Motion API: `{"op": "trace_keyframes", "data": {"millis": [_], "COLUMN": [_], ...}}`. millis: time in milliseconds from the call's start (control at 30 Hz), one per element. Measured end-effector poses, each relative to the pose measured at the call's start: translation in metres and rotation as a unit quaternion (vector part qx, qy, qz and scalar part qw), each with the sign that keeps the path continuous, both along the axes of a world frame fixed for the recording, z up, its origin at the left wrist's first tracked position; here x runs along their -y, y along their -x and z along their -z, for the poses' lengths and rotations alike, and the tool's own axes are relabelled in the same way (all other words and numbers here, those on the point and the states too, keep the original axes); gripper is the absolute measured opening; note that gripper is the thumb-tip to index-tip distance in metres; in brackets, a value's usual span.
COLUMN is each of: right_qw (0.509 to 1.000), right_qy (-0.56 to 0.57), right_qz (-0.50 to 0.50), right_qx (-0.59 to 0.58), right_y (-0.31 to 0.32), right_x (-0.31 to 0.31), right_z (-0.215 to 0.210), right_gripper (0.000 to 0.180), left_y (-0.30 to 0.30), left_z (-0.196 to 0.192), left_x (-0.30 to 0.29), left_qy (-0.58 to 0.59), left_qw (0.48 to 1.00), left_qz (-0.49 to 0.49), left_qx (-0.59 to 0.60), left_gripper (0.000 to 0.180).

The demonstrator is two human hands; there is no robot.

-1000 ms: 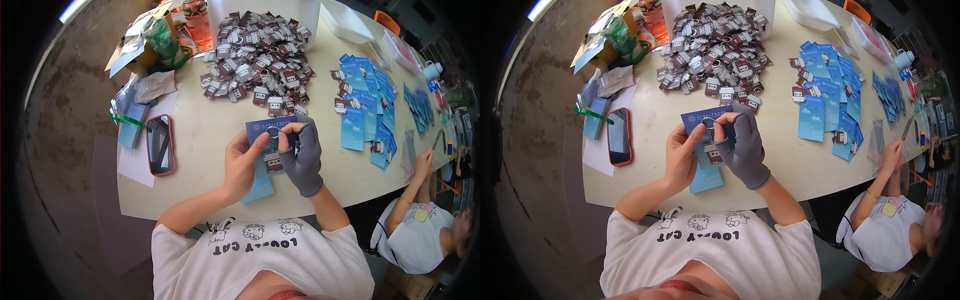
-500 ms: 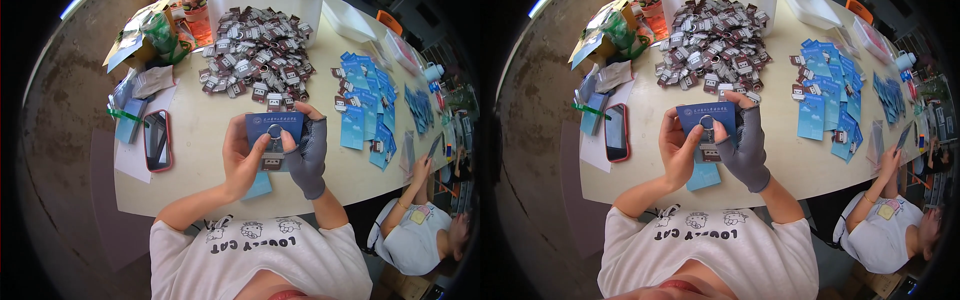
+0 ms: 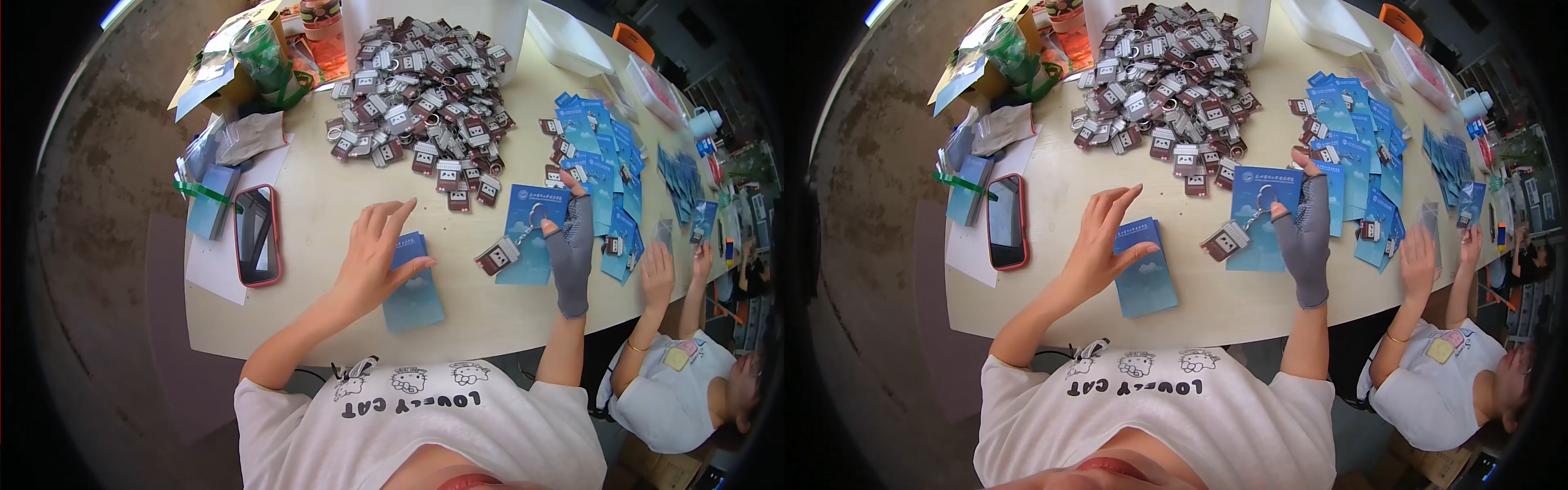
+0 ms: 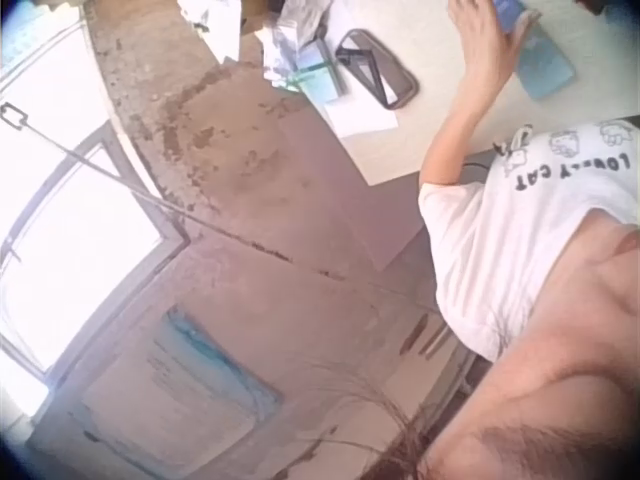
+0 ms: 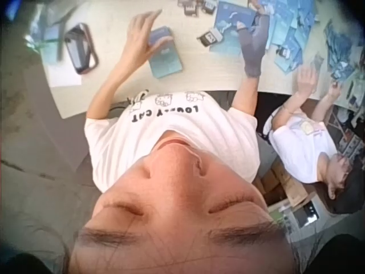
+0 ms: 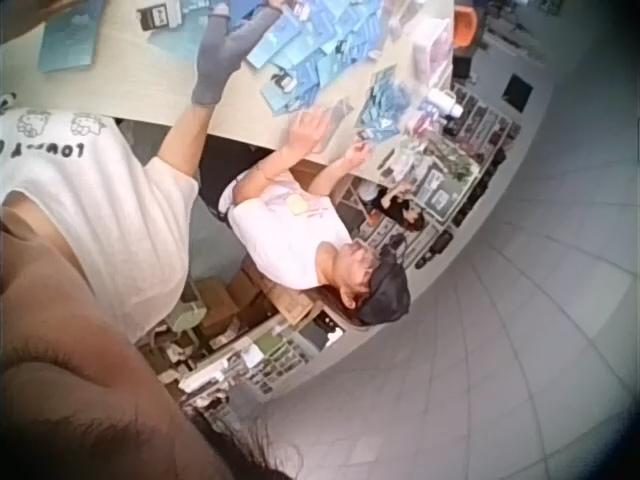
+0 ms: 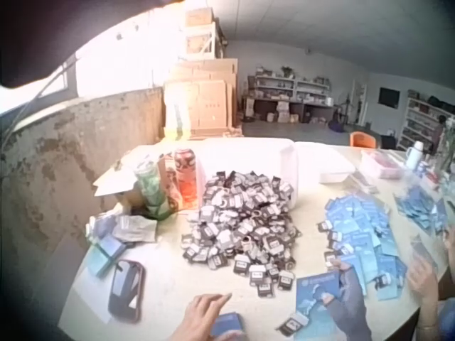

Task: The person attaches acrylic keychains onto printed cardboard display cards by hand, then organizes the assembled keychains and cards.

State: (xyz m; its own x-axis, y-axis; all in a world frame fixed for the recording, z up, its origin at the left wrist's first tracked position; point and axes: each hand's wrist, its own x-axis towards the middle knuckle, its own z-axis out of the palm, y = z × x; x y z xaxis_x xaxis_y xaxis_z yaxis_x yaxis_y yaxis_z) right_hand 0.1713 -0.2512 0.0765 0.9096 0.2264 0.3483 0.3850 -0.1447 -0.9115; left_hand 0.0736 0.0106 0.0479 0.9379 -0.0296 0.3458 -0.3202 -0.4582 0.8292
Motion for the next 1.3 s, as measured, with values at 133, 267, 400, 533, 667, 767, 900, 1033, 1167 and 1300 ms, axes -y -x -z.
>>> {"op": "trace_keyframes", "data": {"millis": [133,267,400,533,667,767,900,1033,1167,1300], "right_qw": [0.987,0.845,0.897,0.928,0.948,0.96,0.975,0.987,0.987,0.986], "right_qy": [0.09,0.38,0.387,0.333,0.293,0.264,0.215,0.146,0.139,0.073], "right_qz": [0.132,0.222,0.003,0.103,0.106,0.093,0.014,-0.063,-0.076,-0.141], "right_qx": [0.031,0.303,0.213,0.132,0.068,0.021,-0.056,-0.009,-0.006,-0.055], "right_y": [-0.054,-0.065,-0.058,-0.078,-0.093,-0.098,-0.084,-0.064,-0.037,-0.011], "right_x": [0.056,0.02,-0.025,-0.034,-0.03,-0.026,-0.026,-0.015,-0.018,-0.023], "right_z": [0.015,0.018,0.03,0.078,0.099,0.102,0.069,0.034,0.002,-0.009], "right_gripper": [0.058,0.045,0.035,0.032,0.027,0.021,0.017,0.017,0.014,0.01], "left_y": [0.014,0.01,0.002,0.001,0.001,0.0,-0.002,-0.005,-0.005,-0.004], "left_z": [0.016,0.031,0.032,0.039,0.039,0.039,0.037,0.032,0.028,0.024], "left_x": [-0.029,-0.037,-0.042,-0.047,-0.044,-0.044,-0.053,-0.052,-0.058,-0.058], "left_qy": [-0.307,-0.187,-0.119,-0.016,-0.01,-0.035,0.097,0.09,0.048,0.058], "left_qw": [0.947,0.974,0.982,0.979,0.993,0.987,0.961,0.96,0.97,0.973], "left_qz": [-0.066,-0.024,-0.022,-0.056,-0.049,-0.08,-0.086,-0.057,-0.031,-0.03], "left_qx": [-0.065,-0.122,-0.144,-0.197,-0.108,-0.131,-0.244,-0.26,-0.238,-0.22], "left_gripper": [0.063,0.047,0.046,0.045,0.042,0.038,0.032,0.029,0.028,0.027]}}
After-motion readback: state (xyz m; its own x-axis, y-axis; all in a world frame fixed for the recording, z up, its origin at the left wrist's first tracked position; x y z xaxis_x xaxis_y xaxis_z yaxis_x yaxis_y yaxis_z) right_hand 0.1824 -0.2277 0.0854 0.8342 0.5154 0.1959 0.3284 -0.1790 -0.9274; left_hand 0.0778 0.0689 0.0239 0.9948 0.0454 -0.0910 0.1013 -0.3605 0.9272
